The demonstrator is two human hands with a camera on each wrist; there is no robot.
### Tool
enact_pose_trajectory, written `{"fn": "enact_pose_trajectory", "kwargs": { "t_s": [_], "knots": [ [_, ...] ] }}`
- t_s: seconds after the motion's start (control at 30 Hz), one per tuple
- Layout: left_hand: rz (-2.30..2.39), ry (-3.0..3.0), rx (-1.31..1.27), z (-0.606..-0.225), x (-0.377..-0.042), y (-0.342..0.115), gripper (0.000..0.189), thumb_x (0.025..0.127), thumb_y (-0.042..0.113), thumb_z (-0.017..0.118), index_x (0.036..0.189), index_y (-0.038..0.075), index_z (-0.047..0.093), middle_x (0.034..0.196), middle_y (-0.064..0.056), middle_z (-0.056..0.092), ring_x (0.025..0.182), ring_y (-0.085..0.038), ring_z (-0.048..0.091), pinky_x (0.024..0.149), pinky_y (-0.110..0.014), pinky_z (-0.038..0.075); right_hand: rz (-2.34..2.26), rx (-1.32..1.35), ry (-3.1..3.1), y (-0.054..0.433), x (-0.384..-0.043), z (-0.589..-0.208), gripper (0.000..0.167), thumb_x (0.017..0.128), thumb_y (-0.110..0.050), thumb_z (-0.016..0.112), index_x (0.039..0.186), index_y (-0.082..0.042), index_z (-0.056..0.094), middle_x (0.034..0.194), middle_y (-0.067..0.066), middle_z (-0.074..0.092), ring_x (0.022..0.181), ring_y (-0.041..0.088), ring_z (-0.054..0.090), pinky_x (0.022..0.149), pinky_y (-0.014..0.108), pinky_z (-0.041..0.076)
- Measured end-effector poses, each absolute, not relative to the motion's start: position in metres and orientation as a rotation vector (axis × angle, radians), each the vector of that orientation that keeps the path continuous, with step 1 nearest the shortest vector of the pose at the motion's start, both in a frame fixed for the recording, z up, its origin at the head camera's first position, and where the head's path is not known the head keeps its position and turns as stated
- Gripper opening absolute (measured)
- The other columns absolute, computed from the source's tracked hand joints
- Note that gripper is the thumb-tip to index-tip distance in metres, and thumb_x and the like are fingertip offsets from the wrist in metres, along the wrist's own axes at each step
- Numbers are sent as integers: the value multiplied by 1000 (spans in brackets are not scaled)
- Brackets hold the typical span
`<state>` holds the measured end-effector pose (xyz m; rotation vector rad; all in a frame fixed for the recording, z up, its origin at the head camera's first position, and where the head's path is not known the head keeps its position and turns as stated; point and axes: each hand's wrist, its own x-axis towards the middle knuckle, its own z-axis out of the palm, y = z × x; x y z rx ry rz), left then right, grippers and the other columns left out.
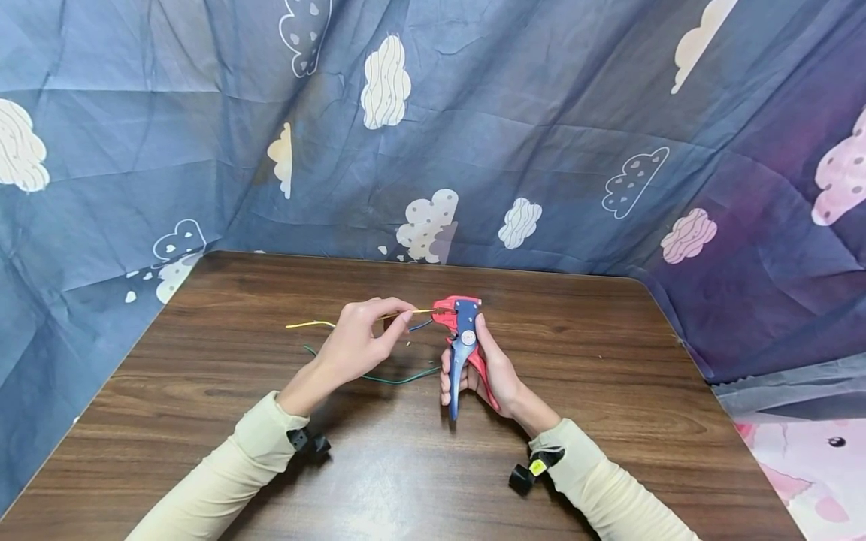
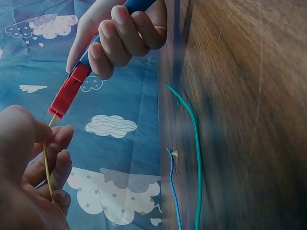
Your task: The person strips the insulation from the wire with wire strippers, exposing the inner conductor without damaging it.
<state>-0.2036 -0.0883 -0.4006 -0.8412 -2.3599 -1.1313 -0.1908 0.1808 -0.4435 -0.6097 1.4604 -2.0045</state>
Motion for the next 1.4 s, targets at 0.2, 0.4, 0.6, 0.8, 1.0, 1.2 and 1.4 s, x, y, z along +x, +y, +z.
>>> {"fn": "enact_pose_trajectory", "kwargs": {
  "t_s": [0.2,0.4,0.6,0.8,1.0,1.2,1.4],
  "knots": [
    [-1114,-2428,-841,-403,-208,-90,15,108,22,67,112,21,82,84,11,75,57,-11,57,56,-25,43,-2021,-570,1483,183,-193,-446,92,107,-75,4,97,-6,64,81,5,74,73,20,77,74,41,66],
    [-1065,-2567,-850,-410,-211,-94,16,107,21,68,110,19,83,85,6,76,56,-9,51,56,-25,44,-2069,-500,1479,184,-196,-447,90,107,-76,5,102,-8,64,85,4,74,76,19,77,78,41,66],
    [-971,-2717,-879,-420,-214,-97,17,108,23,68,111,19,84,89,7,80,56,-4,45,56,-25,39,-2125,-430,1436,187,-199,-450,89,107,-77,7,105,-8,63,86,5,74,77,20,78,79,38,66],
    [-949,-2806,-885,-427,-216,-100,16,107,22,69,110,18,84,95,6,83,53,-1,40,57,-25,39,-2134,-394,1415,189,-201,-450,88,108,-76,7,109,-7,62,88,5,74,78,21,79,81,38,66],
    [-1003,-2810,-898,-432,-219,-102,18,108,22,68,112,15,83,100,2,84,61,-3,53,67,-26,49,-2117,-378,1422,188,-201,-449,91,108,-76,7,112,-2,59,89,6,75,79,22,79,81,39,66],
    [-1065,-2774,-931,-436,-221,-104,17,107,16,67,110,10,83,93,1,84,66,-7,59,63,-24,47,-2111,-377,1442,187,-202,-448,90,109,-73,2,111,-5,62,89,6,76,80,22,80,81,39,66],
    [-1082,-2746,-926,-438,-224,-105,15,105,13,68,107,12,84,97,1,85,76,-4,66,70,-25,52,-2110,-387,1438,188,-202,-449,92,109,-71,1,113,0,59,90,6,76,81,22,80,81,39,66]
  ]
}}
